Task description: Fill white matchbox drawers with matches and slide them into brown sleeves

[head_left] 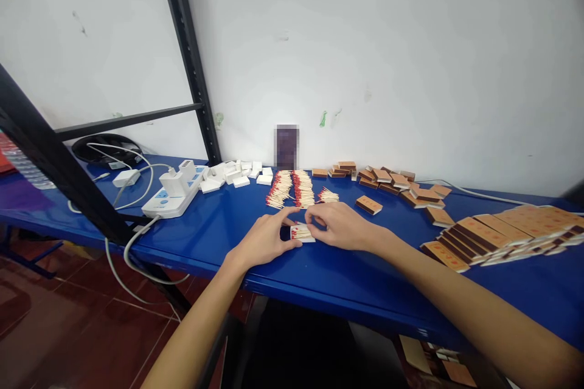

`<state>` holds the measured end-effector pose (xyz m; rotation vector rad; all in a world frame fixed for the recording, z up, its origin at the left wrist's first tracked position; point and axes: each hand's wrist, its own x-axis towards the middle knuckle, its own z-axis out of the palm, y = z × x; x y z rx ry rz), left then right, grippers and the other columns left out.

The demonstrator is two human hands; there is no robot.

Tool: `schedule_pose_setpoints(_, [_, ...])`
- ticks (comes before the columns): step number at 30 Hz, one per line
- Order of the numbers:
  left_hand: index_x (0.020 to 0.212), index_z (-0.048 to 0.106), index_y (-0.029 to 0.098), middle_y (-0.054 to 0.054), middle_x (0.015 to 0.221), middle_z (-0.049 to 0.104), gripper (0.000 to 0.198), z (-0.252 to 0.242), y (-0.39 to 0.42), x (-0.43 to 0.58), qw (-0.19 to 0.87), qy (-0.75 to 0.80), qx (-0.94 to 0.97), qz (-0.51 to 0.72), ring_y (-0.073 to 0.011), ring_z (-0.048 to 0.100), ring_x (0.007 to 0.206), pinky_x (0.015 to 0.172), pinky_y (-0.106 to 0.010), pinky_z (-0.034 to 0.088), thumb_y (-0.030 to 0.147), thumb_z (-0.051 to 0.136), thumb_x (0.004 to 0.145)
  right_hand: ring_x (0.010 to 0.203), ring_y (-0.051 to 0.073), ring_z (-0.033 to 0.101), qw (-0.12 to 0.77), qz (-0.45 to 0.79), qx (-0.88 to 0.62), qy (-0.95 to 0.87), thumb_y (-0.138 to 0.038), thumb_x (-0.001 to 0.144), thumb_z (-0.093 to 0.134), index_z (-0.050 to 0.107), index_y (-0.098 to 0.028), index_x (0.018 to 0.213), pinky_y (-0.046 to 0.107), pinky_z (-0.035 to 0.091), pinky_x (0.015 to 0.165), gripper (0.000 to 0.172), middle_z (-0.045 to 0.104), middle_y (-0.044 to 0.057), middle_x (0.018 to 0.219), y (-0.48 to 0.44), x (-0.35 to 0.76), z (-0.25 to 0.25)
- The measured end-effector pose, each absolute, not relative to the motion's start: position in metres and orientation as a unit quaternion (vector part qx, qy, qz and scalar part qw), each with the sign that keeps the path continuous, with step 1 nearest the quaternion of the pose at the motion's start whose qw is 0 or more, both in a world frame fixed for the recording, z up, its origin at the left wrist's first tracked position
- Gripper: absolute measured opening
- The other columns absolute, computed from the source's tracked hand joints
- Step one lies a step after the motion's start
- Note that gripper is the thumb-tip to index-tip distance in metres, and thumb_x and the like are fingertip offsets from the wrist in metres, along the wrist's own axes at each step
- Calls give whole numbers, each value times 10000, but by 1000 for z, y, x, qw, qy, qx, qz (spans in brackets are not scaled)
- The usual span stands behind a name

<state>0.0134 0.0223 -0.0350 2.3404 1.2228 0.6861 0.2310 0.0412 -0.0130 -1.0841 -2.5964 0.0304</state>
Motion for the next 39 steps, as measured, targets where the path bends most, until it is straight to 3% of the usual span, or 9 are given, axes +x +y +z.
schedule_pose_setpoints(5, [1342, 470, 320, 5, 1160, 705, 581, -34, 22, 13, 208, 434, 843, 241, -255, 623, 1129, 992, -380, 427, 406, 698, 814, 750, 168, 593, 155, -40, -460, -873, -232, 957, 416, 582, -184, 882, 258, 334, 638, 188, 668, 50, 851, 58, 234, -21])
schedule_pose_setpoints(10, [1268, 549, 292, 1, 1143, 713, 490, -33, 23, 14, 200, 431, 847, 239, -246, 638, 1100, 982, -369, 440, 405, 695, 814, 890, 208, 634, 63, -79, -511, -854, -278, 992, 389, 574, -179, 987, 274, 359, 644, 210, 684, 97, 1036, 78, 241, -35])
schedule_pose_setpoints(15, [1168, 646, 273, 16, 1207, 687, 335, -33, 23, 14, 189, 403, 862, 241, -213, 626, 1123, 961, -315, 449, 364, 666, 847, 886, 223, 651, 49, -88, -517, -850, -294, 1011, 334, 551, -181, 1025, 285, 361, 623, 245, 691, 94, 1045, 79, 243, -39])
schedule_pose_setpoints(22, [1104, 676, 268, 12, 1145, 703, 238, -35, 25, 13, 166, 381, 879, 234, -200, 641, 1058, 908, -304, 455, 334, 640, 878, 836, 235, 654, 28, -110, -515, -849, -296, 1018, 310, 540, -161, 1037, 299, 350, 635, 267, 701, 113, 971, 74, 240, -33])
schedule_pose_setpoints(28, [1289, 484, 295, 2, 1134, 692, 480, -35, 24, 15, 194, 404, 858, 251, -236, 630, 1071, 910, -350, 442, 352, 671, 850, 765, 216, 635, 58, -169, -443, -878, -251, 1001, 352, 554, -158, 964, 305, 337, 667, 226, 690, 88, 885, 44, 239, -17])
schedule_pose_setpoints(32, [1315, 407, 297, -10, 1124, 688, 556, -36, 23, 16, 199, 409, 854, 251, -252, 641, 1030, 874, -360, 447, 359, 682, 836, 734, 196, 618, 58, -131, -375, -916, -265, 997, 387, 569, -174, 941, 293, 330, 659, 211, 684, 61, 843, 31, 234, -16])
schedule_pose_setpoints(39, [1316, 439, 318, -8, 1144, 683, 523, -34, 22, 16, 207, 414, 854, 238, -251, 623, 1093, 916, -359, 440, 372, 660, 846, 820, 209, 623, 76, -55, -411, -907, -222, 990, 406, 557, -169, 1171, 296, 368, 728, 242, 698, 93, 948, 53, 243, -25])
